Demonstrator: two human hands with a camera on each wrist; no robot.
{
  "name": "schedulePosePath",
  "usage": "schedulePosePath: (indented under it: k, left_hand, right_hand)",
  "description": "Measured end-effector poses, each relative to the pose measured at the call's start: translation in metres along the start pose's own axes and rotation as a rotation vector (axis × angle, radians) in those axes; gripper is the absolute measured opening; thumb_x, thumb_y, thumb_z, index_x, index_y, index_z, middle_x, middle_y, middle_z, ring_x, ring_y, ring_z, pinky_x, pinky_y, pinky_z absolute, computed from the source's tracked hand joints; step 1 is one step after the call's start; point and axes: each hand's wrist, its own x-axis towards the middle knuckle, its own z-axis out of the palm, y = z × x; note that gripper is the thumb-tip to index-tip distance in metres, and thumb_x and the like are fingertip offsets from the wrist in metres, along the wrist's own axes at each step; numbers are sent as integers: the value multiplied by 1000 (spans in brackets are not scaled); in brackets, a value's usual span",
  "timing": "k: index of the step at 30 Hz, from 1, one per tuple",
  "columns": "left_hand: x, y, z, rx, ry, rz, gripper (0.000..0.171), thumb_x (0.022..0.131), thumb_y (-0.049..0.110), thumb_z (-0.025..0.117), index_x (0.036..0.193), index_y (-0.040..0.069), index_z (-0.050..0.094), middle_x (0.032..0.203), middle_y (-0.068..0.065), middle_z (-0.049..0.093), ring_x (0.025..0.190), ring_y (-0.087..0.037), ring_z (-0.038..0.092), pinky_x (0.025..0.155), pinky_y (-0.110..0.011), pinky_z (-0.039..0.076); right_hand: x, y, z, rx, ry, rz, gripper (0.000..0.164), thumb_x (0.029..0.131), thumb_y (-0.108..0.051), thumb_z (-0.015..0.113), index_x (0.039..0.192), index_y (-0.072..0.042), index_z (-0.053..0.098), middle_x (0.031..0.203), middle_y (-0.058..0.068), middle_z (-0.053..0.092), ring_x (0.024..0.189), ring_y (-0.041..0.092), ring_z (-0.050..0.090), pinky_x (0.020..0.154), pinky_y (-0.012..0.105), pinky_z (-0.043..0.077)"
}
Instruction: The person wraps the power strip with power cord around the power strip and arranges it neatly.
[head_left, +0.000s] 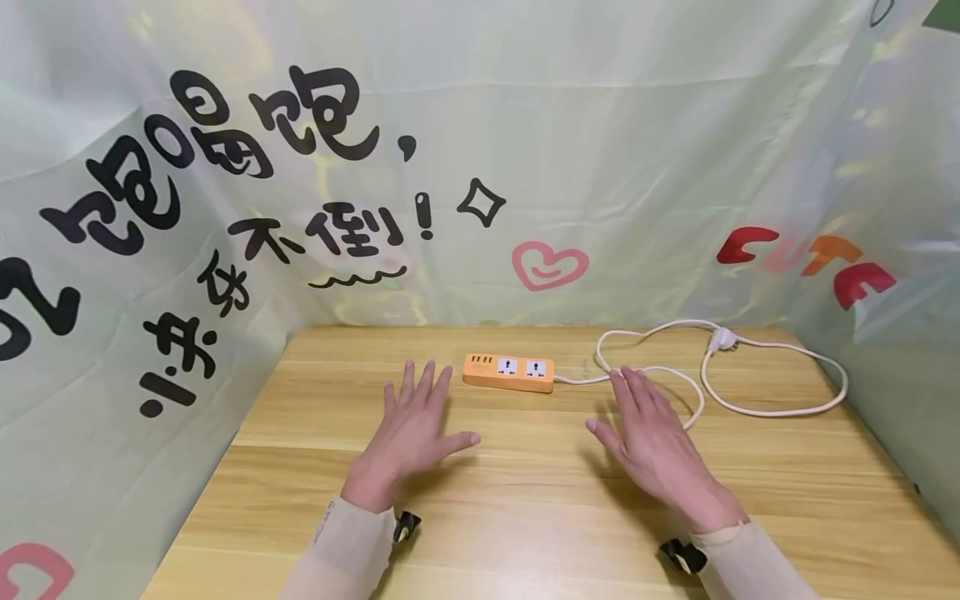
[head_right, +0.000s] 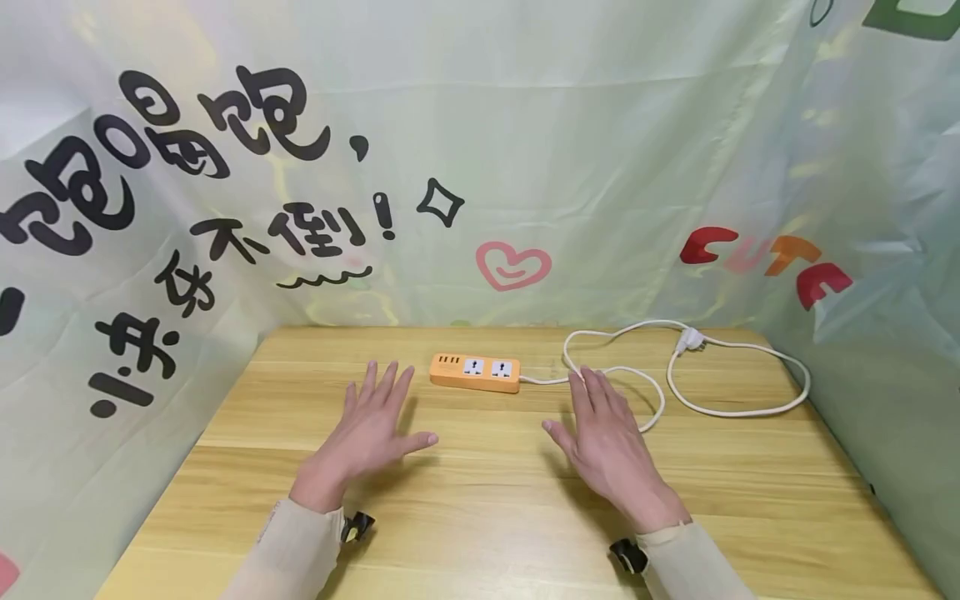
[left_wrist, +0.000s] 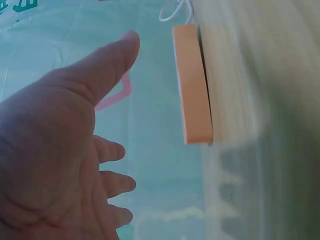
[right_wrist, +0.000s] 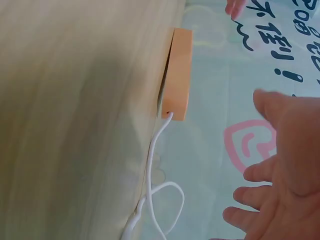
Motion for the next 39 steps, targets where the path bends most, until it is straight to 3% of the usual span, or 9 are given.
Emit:
schedulePosePath:
  k: [10, 17, 30, 39]
  left_hand:
    - [36, 19, -8, -7, 13, 46, 99, 96, 59, 71, 169, 15, 21, 175, -18, 19, 163, -44, 0, 126, -70, 12]
    - [64, 34, -7, -41, -18, 111, 92, 100, 49, 70, 169, 16, 20, 175, -15, 22, 164, -40, 6, 129, -63, 15]
    - [104, 51, 21, -38, -87, 171, 88, 101, 46, 69, 168, 12, 23, 172, -15, 28, 163, -37, 14, 129, -61, 18]
    - [115, 55, 40, 45, -121, 150, 85, 100, 43, 71, 167, 12, 28, 169, -11, 37, 162, -34, 22, 128, -63, 20]
  right_hand:
    - [18, -7, 2, 224, 1, 114, 68, 109, -34, 59, 161, 3, 34, 162, 32, 36, 149, 53, 35, 119, 69, 31]
    - [33, -7, 11, 304, -38, 197, 67, 108, -30, 59, 160, 4, 34, 165, 32, 32, 151, 52, 33, 122, 67, 27]
    - [40, -9, 25, 324, -78, 250, 66, 108, -29, 58, 160, 4, 34, 166, 31, 31, 153, 51, 29, 124, 66, 24]
    - [41, -7, 31, 314, -80, 236, 66, 108, -29, 58, 160, 5, 35, 165, 31, 33, 153, 50, 32, 124, 64, 25]
